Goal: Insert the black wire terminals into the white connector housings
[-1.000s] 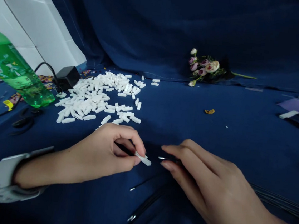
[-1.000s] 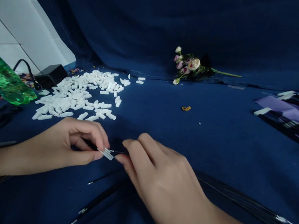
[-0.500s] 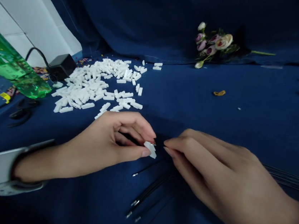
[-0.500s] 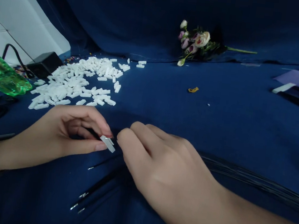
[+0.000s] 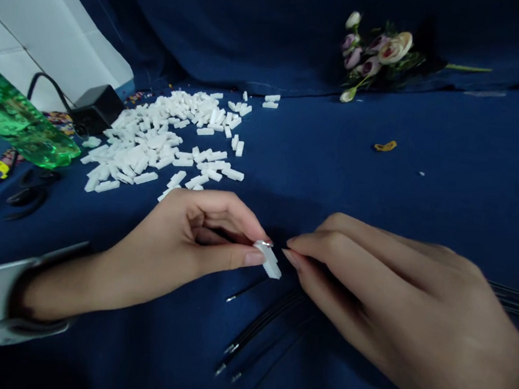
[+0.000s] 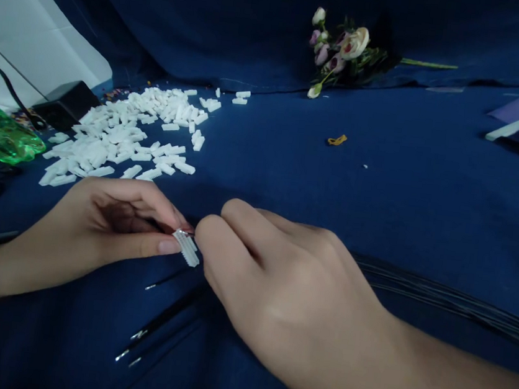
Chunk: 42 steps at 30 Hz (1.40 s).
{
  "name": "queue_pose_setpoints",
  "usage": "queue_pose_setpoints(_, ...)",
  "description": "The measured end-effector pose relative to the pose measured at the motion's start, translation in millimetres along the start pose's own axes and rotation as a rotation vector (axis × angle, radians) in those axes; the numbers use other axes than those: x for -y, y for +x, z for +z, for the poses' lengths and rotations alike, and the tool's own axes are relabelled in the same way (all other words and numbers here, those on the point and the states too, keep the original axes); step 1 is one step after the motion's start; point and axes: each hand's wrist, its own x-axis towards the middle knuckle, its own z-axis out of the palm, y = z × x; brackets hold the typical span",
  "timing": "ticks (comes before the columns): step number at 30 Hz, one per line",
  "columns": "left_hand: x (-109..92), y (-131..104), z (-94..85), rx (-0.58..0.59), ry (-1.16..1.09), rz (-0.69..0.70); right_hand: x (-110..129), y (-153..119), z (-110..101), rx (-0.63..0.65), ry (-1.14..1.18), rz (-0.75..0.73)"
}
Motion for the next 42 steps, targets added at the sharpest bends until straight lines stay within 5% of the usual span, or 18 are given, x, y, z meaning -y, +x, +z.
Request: queue_pose_setpoints(42,1.1,-0.6,0.5,0.025,0.035,0.015,-0.1,2.3,-0.7,-0.013,0.001,-0.044)
